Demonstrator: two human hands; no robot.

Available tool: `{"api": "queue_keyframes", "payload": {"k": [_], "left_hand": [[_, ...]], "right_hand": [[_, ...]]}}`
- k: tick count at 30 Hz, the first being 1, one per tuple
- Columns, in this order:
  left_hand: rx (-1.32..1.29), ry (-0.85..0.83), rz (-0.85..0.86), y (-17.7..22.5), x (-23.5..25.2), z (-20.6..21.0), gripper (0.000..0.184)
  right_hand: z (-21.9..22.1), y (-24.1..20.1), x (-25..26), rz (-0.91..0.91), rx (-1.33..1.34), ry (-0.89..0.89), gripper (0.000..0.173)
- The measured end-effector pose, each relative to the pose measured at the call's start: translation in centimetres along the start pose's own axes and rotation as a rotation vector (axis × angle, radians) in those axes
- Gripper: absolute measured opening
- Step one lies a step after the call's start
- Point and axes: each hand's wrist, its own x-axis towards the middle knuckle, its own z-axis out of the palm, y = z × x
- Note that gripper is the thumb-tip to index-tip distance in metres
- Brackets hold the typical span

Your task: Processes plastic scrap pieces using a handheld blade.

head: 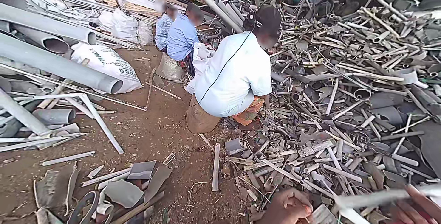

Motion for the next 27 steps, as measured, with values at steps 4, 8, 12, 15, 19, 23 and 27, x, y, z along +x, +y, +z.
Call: {"api": "queue_keyframes", "payload": {"k": [4,8,12,15,19,23,27], "left_hand": [[0.384,0.217,0.175,-1.0,0.1,-3.2,0.046],[0.44,0.322,0.279,-1.2,-0.1,-6.0,0.065],[0.525,0.274,0.334,-0.8,-0.8,-7.6,0.043],[0.725,0.237,0.522,-0.7,-0.4,-7.9,0.027],[0.55,0.079,0.456,0.2,-1.0,-7.5,0.033],[0.299,-0.056,0.255,0.1,-0.8,-8.3,0.043],[-0.065,0.004,0.296,-0.6,0.0,-9.3,0.055]], "right_hand": [[7.9,3.3,-0.5,0.054,-0.001,0.016,0.011],[10.6,7.3,-3.6,0.117,0.11,0.025,0.014],[10.5,8.7,-3.9,0.195,0.21,0.008,0.012],[10.1,9.4,-3.4,0.267,0.248,-0.01,0.013],[9.6,11.4,-3.3,0.315,0.094,0.003,0.017],[9.1,12.6,-2.8,0.338,-0.061,0.043,0.021],[8.4,12.4,-2.1,0.335,-0.247,-0.099,0.02]]}}
